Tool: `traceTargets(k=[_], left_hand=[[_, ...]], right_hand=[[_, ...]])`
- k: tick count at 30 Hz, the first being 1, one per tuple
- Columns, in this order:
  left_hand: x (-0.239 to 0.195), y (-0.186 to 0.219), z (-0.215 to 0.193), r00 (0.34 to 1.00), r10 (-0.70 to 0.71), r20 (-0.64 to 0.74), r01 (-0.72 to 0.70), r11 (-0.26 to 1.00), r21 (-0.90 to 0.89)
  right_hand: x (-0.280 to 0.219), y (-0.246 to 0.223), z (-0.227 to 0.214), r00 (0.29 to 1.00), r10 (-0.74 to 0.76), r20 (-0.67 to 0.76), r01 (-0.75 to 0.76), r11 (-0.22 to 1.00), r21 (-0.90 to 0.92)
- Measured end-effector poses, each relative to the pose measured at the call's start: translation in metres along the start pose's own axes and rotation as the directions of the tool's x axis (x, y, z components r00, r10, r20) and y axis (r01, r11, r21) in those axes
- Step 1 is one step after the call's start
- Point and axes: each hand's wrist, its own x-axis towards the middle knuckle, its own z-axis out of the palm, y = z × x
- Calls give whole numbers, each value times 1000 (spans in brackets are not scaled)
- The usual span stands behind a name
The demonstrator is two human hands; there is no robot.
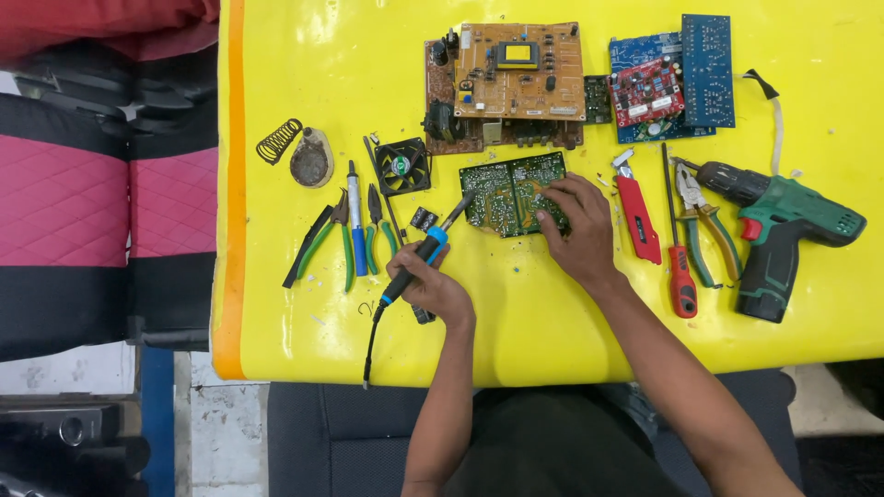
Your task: The person flips a circuit board and uses a soldering iron to apply solder to several points on the board. The person also uses a blue marker to mark spots on the board while soldering.
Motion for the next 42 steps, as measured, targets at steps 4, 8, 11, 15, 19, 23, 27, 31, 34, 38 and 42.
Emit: traceTargets(k=[4, 8, 11, 15, 19, 23, 27, 31, 34, 38, 42], left_hand=[[2, 8, -8, 994, -58, 89, 52, 996, 67], [-1, 15, -11, 988, -89, 125, 82, 995, 62], [-1, 12, -16, 982, -113, 152, 103, 992, 69], [-1, -5, -24, 967, -104, 232, 84, 992, 95], [-1, 4, -24, 953, -103, 284, 62, 987, 149], [-3, 9, -26, 942, -164, 294, 106, 973, 204], [-4, 5, -32, 939, -176, 296, 124, 974, 188], [-2, -12, -38, 938, -111, 328, 42, 976, 212], [-1, -27, -39, 932, -17, 362, -41, 988, 152], [2, -36, -38, 916, 109, 385, -155, 984, 89], [2, -35, -39, 913, 179, 366, -221, 972, 76]], right_hand=[[0, 0, 1, 1000, 8, -4, -8, 1000, -9], [0, 0, 1, 1000, 4, -9, -4, 1000, -9], [2, -1, 0, 1000, -1, -6, 1, 1000, -5], [0, 1, 1, 1000, -2, -2, 2, 1000, -10], [1, 0, 0, 1000, 7, 11, -7, 1000, -11], [3, -1, -1, 1000, 5, 11, -5, 1000, -3], [2, 2, 1, 1000, -7, 15, 7, 1000, -9], [7, -3, 0, 1000, 5, 30, -5, 1000, 7], [8, -1, 0, 1000, -2, 27, 1, 1000, 21], [9, 0, 2, 1000, -8, 21, 7, 1000, 26], [9, 1, 2, 1000, -5, 26, 5, 1000, 18]])
